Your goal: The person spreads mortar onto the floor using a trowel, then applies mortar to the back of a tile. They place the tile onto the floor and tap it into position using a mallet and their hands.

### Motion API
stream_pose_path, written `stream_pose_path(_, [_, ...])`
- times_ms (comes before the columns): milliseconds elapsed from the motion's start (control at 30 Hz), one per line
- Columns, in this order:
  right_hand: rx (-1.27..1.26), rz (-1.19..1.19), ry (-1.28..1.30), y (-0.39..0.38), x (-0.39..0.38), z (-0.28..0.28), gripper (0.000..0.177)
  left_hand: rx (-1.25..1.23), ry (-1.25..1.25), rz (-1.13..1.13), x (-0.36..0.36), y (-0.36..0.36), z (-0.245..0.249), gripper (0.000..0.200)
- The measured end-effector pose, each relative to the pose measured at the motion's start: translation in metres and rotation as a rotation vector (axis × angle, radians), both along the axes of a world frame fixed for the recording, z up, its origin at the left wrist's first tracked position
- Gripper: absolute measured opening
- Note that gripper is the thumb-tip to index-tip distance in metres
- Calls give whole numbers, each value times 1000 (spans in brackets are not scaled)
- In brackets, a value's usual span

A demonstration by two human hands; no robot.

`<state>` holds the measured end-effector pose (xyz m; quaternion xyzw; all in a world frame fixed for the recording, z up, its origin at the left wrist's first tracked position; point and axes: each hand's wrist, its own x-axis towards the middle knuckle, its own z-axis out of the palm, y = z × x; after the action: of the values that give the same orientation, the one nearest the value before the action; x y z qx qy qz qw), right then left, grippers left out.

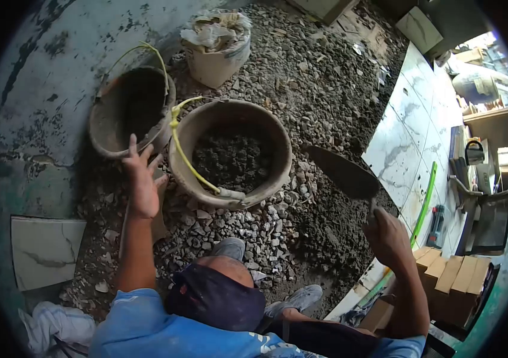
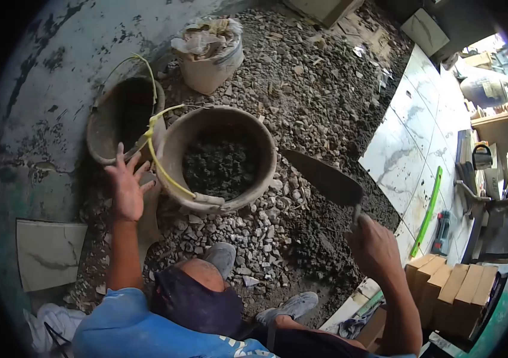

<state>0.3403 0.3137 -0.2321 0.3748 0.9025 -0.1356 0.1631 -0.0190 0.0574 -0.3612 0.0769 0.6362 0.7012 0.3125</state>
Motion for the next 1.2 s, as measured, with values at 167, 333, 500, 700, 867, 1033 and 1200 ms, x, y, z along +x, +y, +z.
stream_pose_path(167, [108, 224, -2, 4, -95, -14, 19, 74, 71, 19, 17, 42, -39, 101])
stream_pose_path(333, [-14, 270, -142, 4, -144, -45, 31, 162, -487, 75, 4, -1, -123, 51])
stream_pose_path(500, [33, 410, -54, 2, -133, -70, 27, 368, -395, -105, -3, 17, -113, 49])
stream_pose_path(700, [145, 266, -104, 28, -95, -60, 39, 392, -166, -152, 11, 48, -96, 60])
stream_pose_path(867, [228, 392, -244, 35, -99, -127, 29, 286, -57, -393, 46, 61, -105, 57])
stream_pose_path(1033, [-229, 202, 18, 10, -82, -182, 26, 304, -64, -395, 54, 81, -84, 50])
stream_pose_path(1200, [-549, 371, 85, -32, -103, -198, 27, 310, -48, -438, 68, 81, -74, 56])
